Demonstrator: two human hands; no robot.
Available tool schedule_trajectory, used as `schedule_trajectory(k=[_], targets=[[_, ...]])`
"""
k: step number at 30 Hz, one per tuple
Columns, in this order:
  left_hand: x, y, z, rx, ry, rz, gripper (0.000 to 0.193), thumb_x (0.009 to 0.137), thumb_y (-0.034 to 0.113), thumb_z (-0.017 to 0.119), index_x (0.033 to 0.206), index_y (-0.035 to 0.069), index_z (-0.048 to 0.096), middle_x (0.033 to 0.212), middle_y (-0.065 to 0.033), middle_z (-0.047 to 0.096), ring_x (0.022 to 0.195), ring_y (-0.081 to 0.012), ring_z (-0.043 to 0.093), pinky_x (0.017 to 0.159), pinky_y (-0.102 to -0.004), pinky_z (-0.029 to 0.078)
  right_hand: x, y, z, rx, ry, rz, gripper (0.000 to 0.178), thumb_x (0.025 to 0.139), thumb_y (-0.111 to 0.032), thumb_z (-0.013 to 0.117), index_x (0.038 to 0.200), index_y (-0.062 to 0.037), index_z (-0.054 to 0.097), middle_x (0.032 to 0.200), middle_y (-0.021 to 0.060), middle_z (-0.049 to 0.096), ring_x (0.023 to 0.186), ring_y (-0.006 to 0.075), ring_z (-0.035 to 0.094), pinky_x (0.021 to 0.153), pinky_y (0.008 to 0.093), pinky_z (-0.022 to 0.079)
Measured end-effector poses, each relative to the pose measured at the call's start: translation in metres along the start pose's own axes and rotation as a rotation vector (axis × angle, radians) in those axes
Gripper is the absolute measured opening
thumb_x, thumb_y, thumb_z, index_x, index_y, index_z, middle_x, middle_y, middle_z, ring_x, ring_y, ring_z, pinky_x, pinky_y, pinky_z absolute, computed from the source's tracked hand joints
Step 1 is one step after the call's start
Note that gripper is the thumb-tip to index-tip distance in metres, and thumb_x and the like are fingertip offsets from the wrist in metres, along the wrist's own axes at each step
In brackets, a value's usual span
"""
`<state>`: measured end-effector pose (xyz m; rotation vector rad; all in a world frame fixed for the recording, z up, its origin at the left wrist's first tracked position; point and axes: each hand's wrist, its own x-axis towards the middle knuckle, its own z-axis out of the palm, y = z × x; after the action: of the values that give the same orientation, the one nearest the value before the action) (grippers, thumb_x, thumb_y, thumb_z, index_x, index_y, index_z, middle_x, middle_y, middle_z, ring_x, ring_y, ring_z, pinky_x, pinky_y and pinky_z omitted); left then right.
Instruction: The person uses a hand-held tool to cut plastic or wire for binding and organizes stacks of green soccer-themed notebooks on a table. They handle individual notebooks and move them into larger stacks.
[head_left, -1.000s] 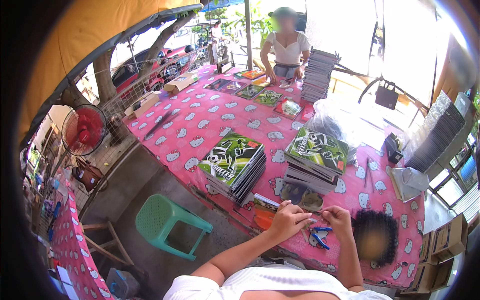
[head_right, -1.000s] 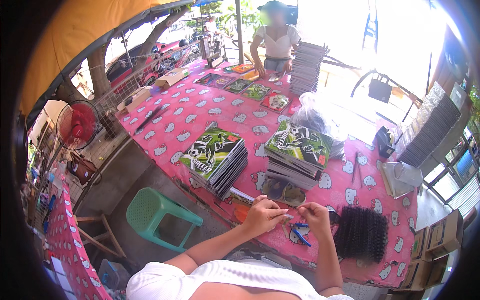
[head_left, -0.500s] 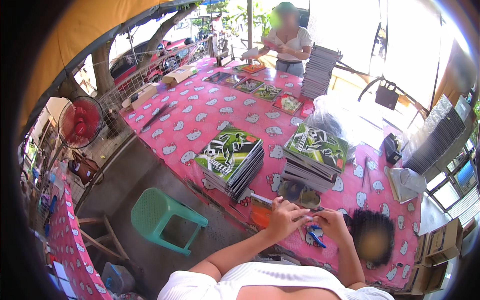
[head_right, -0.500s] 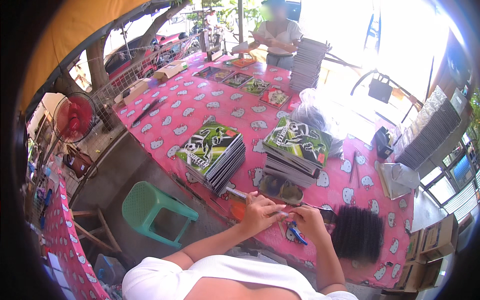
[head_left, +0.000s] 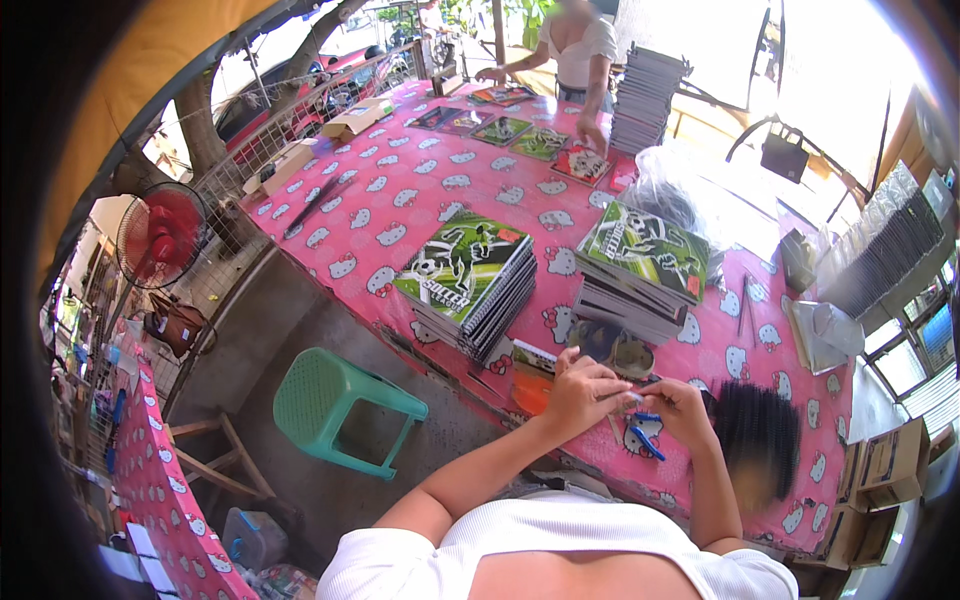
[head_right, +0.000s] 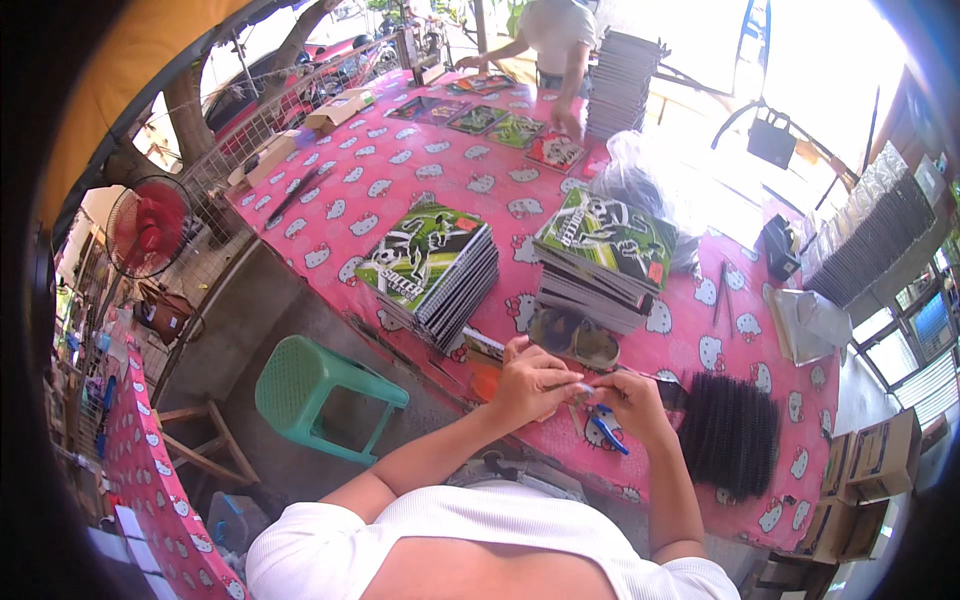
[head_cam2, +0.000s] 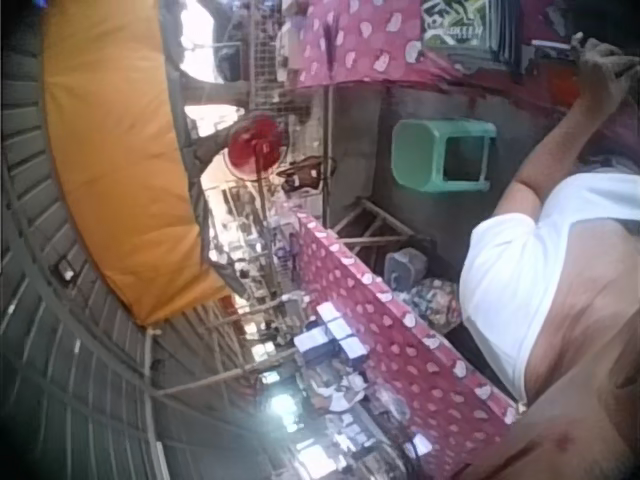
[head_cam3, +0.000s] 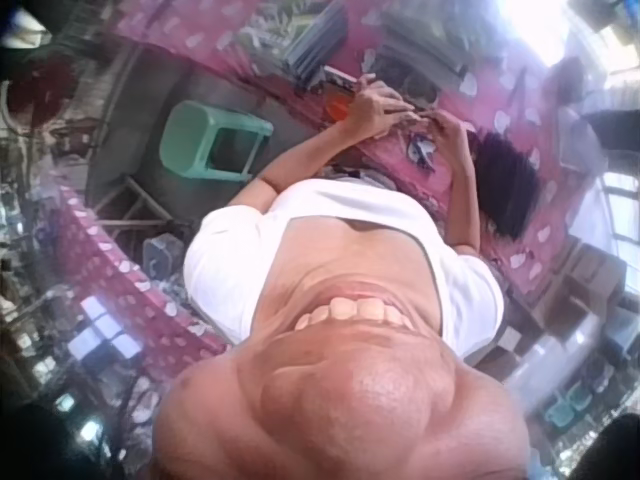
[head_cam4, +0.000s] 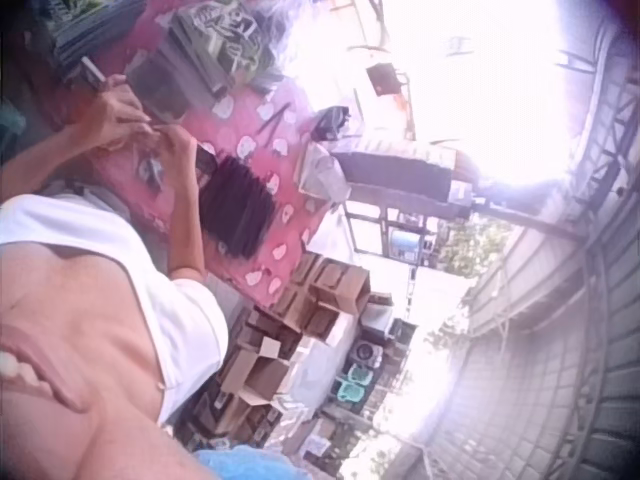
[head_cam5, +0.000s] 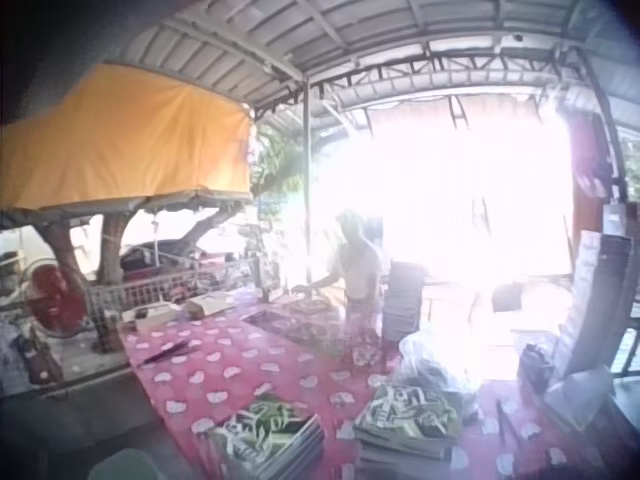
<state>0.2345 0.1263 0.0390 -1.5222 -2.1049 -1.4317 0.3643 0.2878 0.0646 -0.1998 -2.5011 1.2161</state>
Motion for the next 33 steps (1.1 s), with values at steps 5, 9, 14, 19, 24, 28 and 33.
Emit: schedule_trajectory(k=[5, 9, 14, 19, 24, 28, 33], targets=[[0.003, 0.001, 0.002, 0.039, 0.058, 0.101, 0.013, 0.073, 0.025, 0.074, 0.085, 0.019, 0.074, 0.083, 0.003, 0.068, 0.086, -0.0147, 0.058, 0.101, -0.0423, 0.022, -0.006, -0.002, 0.02, -0.068, 0.207, -0.052, 0.019, 0.068, -0.001, 0.071, 0.084, -0.001, 0.061, 0.076, 0.0108, 0.061, 0.068, 0.0226, 0.061, 0.06, 0.0303, 0.048], [0.002, -0.007, 0.004, 0.072, -0.001, 0.102, 0.011, 0.074, 0.024, 0.073, 0.082, 0.018, 0.073, 0.083, 0.0037, 0.067, 0.084, -0.0145, 0.058, 0.098, -0.0423, 0.024, -0.005, 0.003, 0.026, 0.008, 0.247, -0.039, 0.02, 0.07, 0.0, 0.07, 0.089, -0.0013, 0.065, 0.075, 0.0111, 0.062, 0.065, 0.0212, 0.061, 0.058, 0.03, 0.047], [-0.001, -0.004, 0.005, 0.018, 0.017, 0.091, 0.014, 0.072, 0.023, 0.074, 0.082, 0.014, 0.073, 0.079, 0.0037, 0.067, 0.077, -0.0136, 0.057, 0.091, -0.04, 0.027, -0.008, -0.002, 0.014, -0.202, 0.147, -0.123, 0.023, 0.073, -0.002, 0.069, 0.096, -0.0033, 0.067, 0.079, 0.0105, 0.062, 0.067, 0.0252, 0.061, 0.063, 0.0325, 0.048], [0.001, -0.001, 0.004, 0.053, 0.057, 0.032, 0.019, 0.068, 0.021, 0.078, 0.085, 0.013, 0.072, 0.084, 0.0003, 0.067, 0.08, -0.0166, 0.059, 0.087, -0.0349, 0.033, -0.011, -0.01, 0.01, -0.111, 0.181, -0.08, 0.025, 0.078, 0.005, 0.062, 0.103, -0.002, 0.064, 0.082, 0.011, 0.056, 0.071, 0.0224, 0.058, 0.066, 0.0306, 0.047], [-0.002, -0.005, -0.001, 0.086, 0.003, 0.071, 0.023, 0.064, 0.018, 0.079, 0.085, 0.012, 0.071, 0.086, -0.0014, 0.066, 0.083, -0.0194, 0.06, 0.085, -0.0351, 0.036, -0.01, -0.008, 0.012, -0.105, 0.079, 0.088, 0.024, 0.079, -0.004, 0.062, 0.103, -0.0066, 0.059, 0.084, 0.011, 0.058, 0.078, 0.0298, 0.06, 0.067, 0.0373, 0.048], [-0.004, -0.004, -0.001, 0.083, 0.022, 0.068, 0.023, 0.063, 0.015, 0.078, 0.085, 0.013, 0.071, 0.083, -0.0017, 0.066, 0.084, -0.0196, 0.06, 0.085, -0.0353, 0.037, -0.005, -0.006, 0.012, -0.319, 0.026, -0.055, 0.022, 0.077, -0.001, 0.062, 0.098, -0.0042, 0.057, 0.085, 0.0103, 0.057, 0.077, 0.0324, 0.06, 0.067, 0.0366, 0.048], [-0.003, -0.004, 0.002, 0.092, 0.053, 0.063, 0.022, 0.063, 0.015, 0.078, 0.084, 0.013, 0.071, 0.082, -0.002, 0.066, 0.083, -0.0194, 0.06, 0.084, -0.035, 0.037, -0.005, -0.011, 0.018, -0.294, 0.12, -0.024, 0.015, 0.079, -0.011, 0.065, 0.092, -0.006, 0.059, 0.086, 0.0107, 0.056, 0.078, 0.0329, 0.06, 0.065, 0.038, 0.047]])
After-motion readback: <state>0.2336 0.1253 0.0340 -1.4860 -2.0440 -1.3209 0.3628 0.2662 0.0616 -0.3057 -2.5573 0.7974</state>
